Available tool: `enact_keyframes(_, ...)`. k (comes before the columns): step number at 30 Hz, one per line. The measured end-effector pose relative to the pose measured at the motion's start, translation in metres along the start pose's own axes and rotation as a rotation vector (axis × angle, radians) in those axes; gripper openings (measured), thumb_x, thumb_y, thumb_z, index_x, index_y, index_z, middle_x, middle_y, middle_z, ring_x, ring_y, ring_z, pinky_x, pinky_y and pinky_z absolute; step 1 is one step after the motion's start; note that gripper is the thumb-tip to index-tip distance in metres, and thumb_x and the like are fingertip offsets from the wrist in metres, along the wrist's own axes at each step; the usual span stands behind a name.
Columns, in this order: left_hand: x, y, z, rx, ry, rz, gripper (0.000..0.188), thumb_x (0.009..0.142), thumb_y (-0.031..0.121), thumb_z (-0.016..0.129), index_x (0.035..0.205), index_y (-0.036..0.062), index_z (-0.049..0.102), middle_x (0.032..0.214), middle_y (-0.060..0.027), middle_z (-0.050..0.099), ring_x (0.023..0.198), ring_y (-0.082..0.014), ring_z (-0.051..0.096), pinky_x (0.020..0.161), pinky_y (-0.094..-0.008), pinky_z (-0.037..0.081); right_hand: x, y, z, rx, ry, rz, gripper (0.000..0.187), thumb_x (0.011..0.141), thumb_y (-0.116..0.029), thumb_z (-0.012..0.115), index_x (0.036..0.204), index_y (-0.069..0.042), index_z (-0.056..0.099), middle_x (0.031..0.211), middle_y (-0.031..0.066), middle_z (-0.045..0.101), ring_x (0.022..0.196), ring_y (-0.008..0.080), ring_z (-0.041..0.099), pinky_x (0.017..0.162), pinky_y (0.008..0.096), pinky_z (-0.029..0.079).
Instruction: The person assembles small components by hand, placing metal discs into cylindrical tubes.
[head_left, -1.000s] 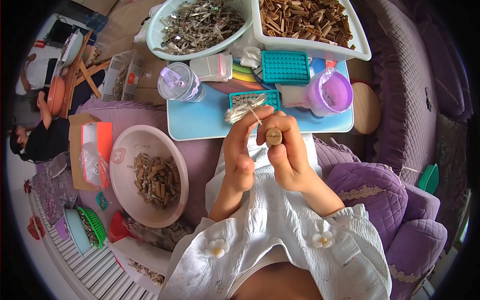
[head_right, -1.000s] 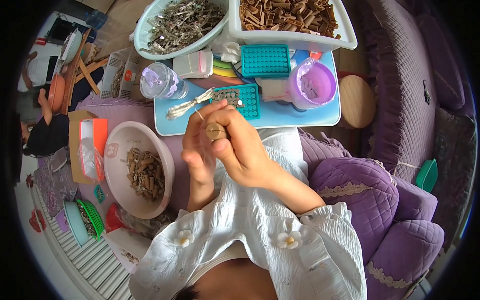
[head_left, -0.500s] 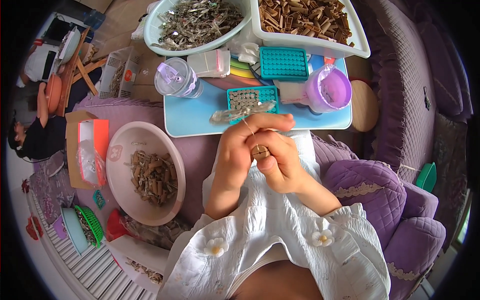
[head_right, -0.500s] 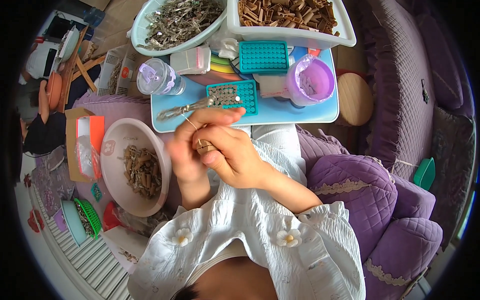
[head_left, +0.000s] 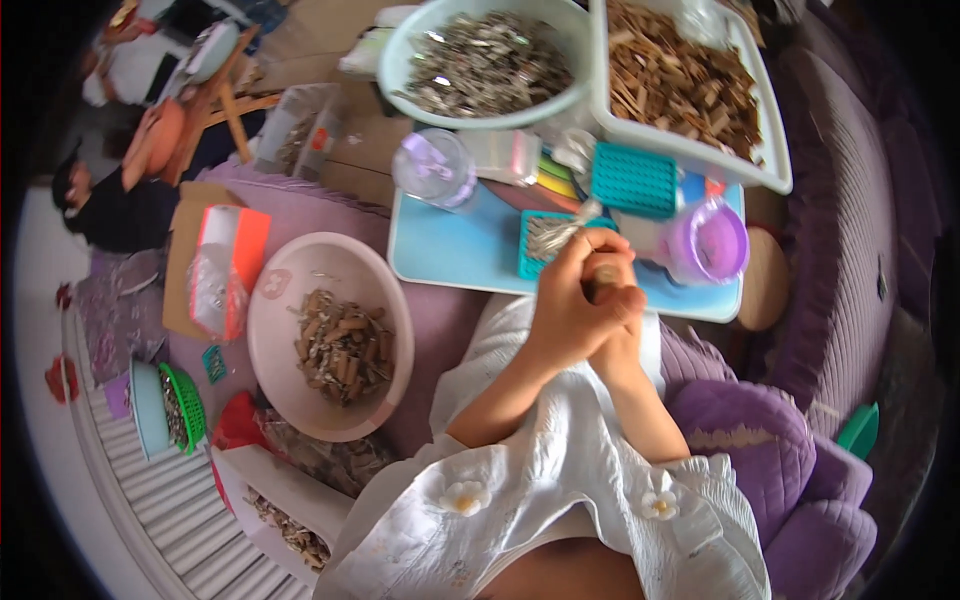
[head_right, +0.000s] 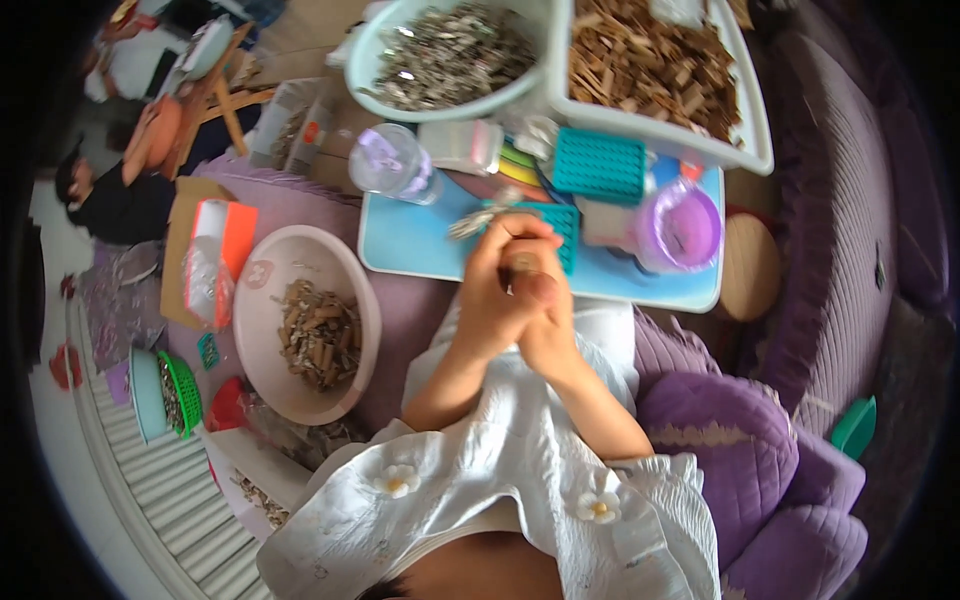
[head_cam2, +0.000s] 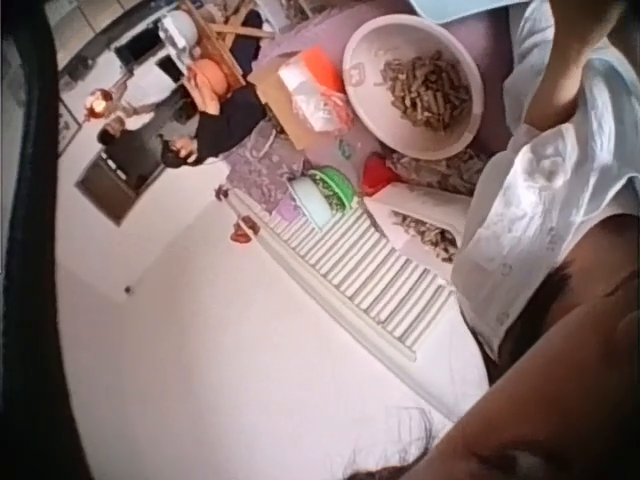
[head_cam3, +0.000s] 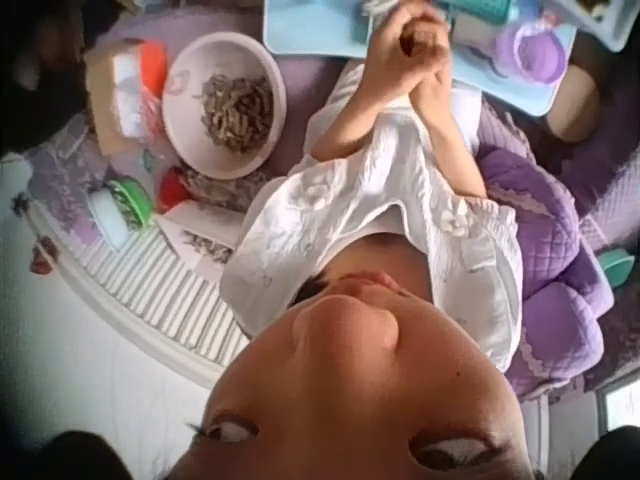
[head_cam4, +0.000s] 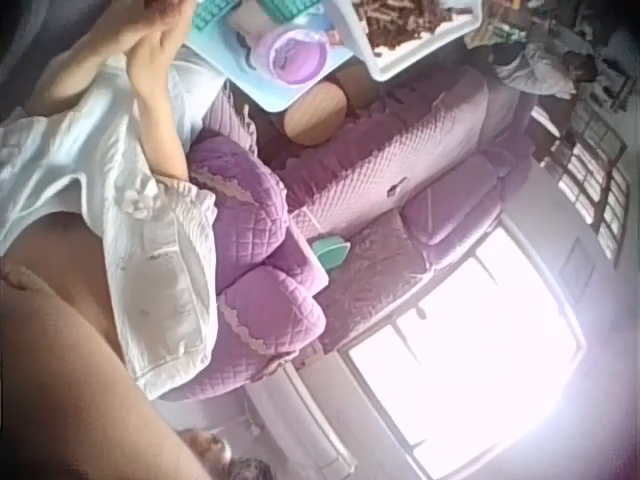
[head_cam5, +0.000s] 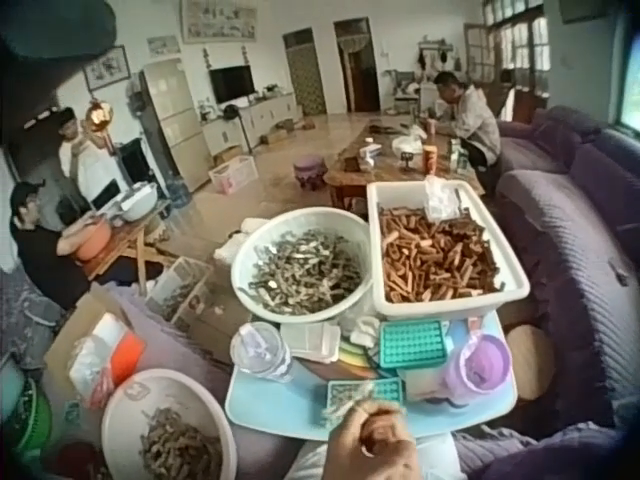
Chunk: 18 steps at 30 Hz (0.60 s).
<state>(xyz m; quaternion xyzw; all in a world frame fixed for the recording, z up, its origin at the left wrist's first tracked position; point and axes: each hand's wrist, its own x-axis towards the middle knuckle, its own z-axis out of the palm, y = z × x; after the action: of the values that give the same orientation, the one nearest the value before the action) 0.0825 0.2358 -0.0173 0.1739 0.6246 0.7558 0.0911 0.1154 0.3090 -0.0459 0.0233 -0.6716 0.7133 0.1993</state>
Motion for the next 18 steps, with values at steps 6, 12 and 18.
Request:
enact_keyframes(6, -0.012, -0.027, -0.007, 0.022, 0.059, 0.105, 0.06, 0.072, 0.04, 0.059, 0.111, -0.0016, 0.04, 0.105, -0.011, 0.045, 0.098, -0.0193, 0.043, 0.086, -0.0311, 0.033, 0.015, -0.009, -0.006, 0.327, 0.195, 0.048, 0.036, 0.083, -0.037, 0.047, 0.093, -0.002, 0.049, 0.083, 0.0005, 0.043, 0.066, 0.0073, 0.041, 0.061, 0.0206, 0.035)
enact_keyframes(12, -0.018, -0.021, -0.007, -0.119, 0.195, 0.127, 0.032, 0.076, 0.017, 0.059, 0.1, -0.0021, 0.05, 0.095, -0.0094, 0.051, 0.085, -0.015, 0.05, 0.075, -0.0255, 0.04, 0.007, -0.012, -0.009, 0.474, 0.107, 0.224, 0.034, 0.084, -0.03, 0.049, 0.098, 0.0, 0.048, 0.078, 0.0015, 0.05, 0.068, 0.0077, 0.045, 0.062, 0.0207, 0.036)
enact_keyframes(18, -0.015, -0.007, -0.023, 0.229, 0.231, 0.34, 0.037, 0.074, 0.026, 0.061, 0.097, -0.0023, 0.052, 0.095, -0.0091, 0.048, 0.087, -0.0176, 0.046, 0.076, -0.0294, 0.037, 0.006, -0.028, -0.01, -0.266, -0.104, 0.307, 0.022, 0.083, -0.015, 0.047, 0.07, 0.002, 0.053, 0.061, 0.0055, 0.053, 0.05, 0.0101, 0.042, 0.046, 0.0237, 0.033)
